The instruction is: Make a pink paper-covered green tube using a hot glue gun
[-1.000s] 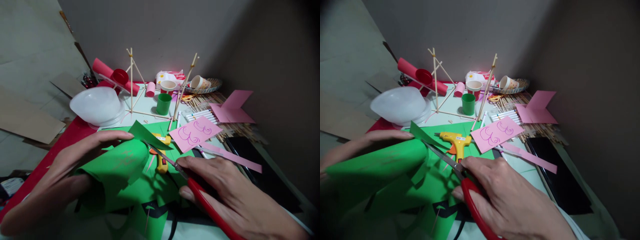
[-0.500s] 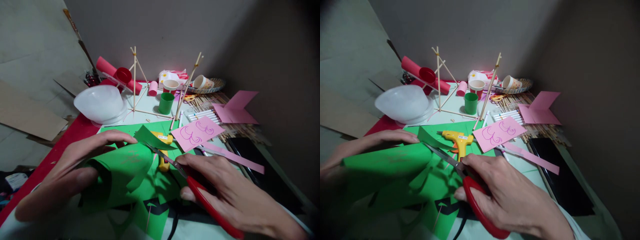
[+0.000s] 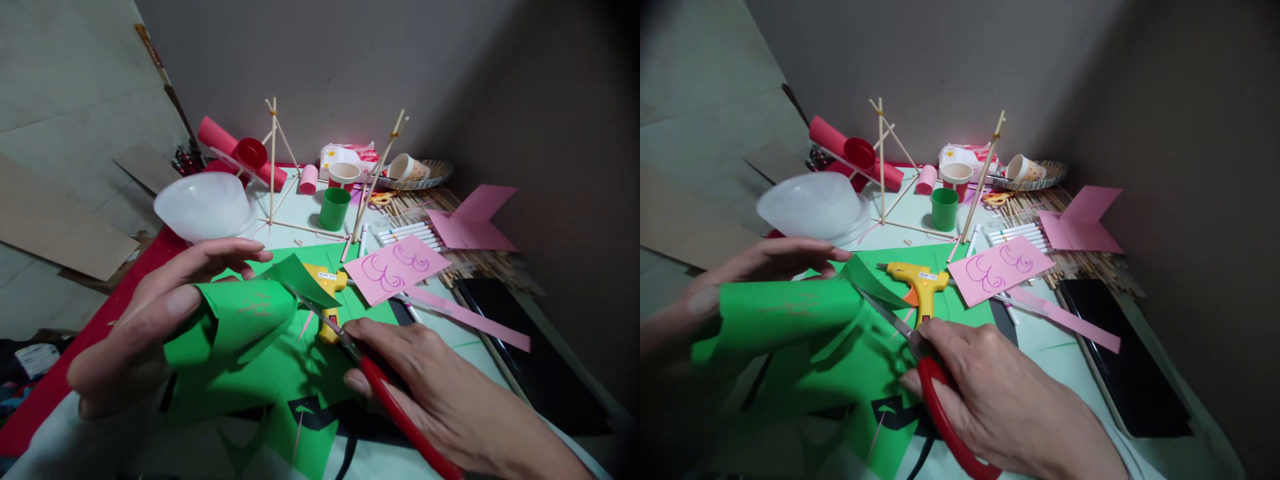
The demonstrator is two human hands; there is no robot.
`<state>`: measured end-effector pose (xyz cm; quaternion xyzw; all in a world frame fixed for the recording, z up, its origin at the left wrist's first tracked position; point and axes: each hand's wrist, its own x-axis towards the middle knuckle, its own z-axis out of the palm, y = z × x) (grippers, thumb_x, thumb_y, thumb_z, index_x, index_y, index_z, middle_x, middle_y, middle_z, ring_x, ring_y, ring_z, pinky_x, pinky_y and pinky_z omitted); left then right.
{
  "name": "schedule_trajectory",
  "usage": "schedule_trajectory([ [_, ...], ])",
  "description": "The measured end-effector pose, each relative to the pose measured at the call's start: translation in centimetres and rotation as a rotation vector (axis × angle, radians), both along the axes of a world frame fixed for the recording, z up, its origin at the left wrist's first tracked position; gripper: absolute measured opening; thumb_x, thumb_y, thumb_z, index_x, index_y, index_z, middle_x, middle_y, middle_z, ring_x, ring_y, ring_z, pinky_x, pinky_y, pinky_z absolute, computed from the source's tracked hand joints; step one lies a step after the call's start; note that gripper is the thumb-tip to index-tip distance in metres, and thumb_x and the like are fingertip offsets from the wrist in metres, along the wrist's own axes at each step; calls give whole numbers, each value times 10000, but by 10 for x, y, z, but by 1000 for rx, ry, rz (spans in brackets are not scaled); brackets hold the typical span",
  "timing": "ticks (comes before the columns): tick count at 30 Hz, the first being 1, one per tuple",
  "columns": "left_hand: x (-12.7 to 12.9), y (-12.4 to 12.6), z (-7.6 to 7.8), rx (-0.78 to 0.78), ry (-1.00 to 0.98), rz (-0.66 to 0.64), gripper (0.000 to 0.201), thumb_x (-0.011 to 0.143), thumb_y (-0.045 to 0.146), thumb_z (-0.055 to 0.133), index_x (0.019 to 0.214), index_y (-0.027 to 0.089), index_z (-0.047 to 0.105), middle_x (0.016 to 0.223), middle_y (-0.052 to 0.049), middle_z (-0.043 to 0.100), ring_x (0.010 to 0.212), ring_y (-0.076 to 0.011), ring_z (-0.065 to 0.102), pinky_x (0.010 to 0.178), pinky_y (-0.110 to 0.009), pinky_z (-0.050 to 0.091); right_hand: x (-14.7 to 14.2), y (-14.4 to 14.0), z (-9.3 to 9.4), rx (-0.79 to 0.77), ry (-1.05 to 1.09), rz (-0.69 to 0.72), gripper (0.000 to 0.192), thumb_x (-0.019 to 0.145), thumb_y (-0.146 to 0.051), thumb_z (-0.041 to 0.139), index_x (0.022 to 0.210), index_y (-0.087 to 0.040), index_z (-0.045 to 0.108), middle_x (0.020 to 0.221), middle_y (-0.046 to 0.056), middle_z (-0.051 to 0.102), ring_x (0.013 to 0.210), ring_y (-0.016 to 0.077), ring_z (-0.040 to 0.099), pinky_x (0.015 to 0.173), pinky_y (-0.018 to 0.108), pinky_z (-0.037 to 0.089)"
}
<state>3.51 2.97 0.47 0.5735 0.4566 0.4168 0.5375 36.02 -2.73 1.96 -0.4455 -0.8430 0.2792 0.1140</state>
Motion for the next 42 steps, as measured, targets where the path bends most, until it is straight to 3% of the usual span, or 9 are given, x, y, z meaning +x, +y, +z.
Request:
schedule_trajectory([
  [3, 9, -5, 3, 96, 65, -52, 501, 843, 424, 705, 1329, 302, 722, 1474, 14, 663, 1432, -396, 530, 1034, -392, 590, 0, 1, -1, 29, 32, -19, 307, 1094, -481, 428, 1100, -243, 622, 771, -5, 706, 603, 180, 637, 552, 286, 451],
  [6, 30, -14, 5, 78, -154, -89, 701, 793, 655, 710, 1406, 320, 656, 1556, -18, 588, 1477, -432, 470, 1078, -478, 567, -1, 1, -2, 80, 90, -56, 267, 1090, -457, 456, 1073, -246, 618, 822, -5, 727, 646, 165, 660, 590, 265, 493],
  [9, 46, -21, 6, -18, -298, 20, 783, 813, 774, 622, 1474, 354, 586, 1593, -9, 546, 1549, -426, 359, 1141, -534, 505, -4, 1, -5, 157, 176, -101, 236, 1086, -426, 463, 1047, -242, 605, 848, -3, 739, 665, 153, 674, 621, 246, 528],
  [14, 48, -24, 12, -267, -470, -24, 849, 787, 810, 655, 1523, 411, 515, 1547, -23, 598, 1422, -414, 551, 954, -486, 636, -9, -2, -13, 221, 288, -152, 141, 1057, -350, 507, 1054, -245, 601, 844, -11, 734, 630, 135, 653, 604, 222, 537],
  [20, 52, -22, -9, -330, -534, -161, 880, 865, 695, 597, 1640, 424, 281, 1490, -25, 656, 1385, -388, 596, 1062, -530, 589, -13, -5, -18, 261, 322, -191, 159, 1052, -372, 518, 1061, -240, 606, 794, -8, 709, 619, 144, 648, 599, 235, 538],
  [24, 60, -27, -20, -283, -607, -136, 816, 893, 567, 573, 1641, 407, 289, 1521, 8, 628, 1420, -349, 565, 1082, -476, 583, -12, -5, -21, 284, 327, -182, 156, 1050, -372, 538, 1077, -234, 606, 772, -13, 689, 621, 143, 642, 602, 234, 532],
  [29, 50, -30, -4, -235, -422, -78, 826, 891, 492, 609, 1641, 438, 265, 1551, 32, 596, 1405, -348, 584, 1067, -496, 589, -12, -6, -23, 302, 345, -139, 167, 1060, -357, 529, 1153, -234, 593, 823, -7, 709, 662, 140, 667, 639, 228, 547],
  [34, 29, -23, -2, -118, -390, -85, 785, 894, 364, 659, 1608, 471, 350, 1385, 28, 714, 1006, -268, 792, 858, -379, 681, -12, -4, -22, 335, 335, -74, 192, 1067, -349, 503, 1177, -205, 566, 820, -6, 705, 621, 131, 652, 587, 220, 523],
  [42, 32, -23, -10, -102, -461, -101, 885, 736, 516, 845, 1541, 438, 486, 1281, 31, 758, 1069, -331, 772, 805, -353, 685, -13, -2, -22, 396, 250, -47, 216, 1109, -354, 427, 1170, -178, 535, 826, -9, 694, 638, 124, 653, 598, 217, 507],
])
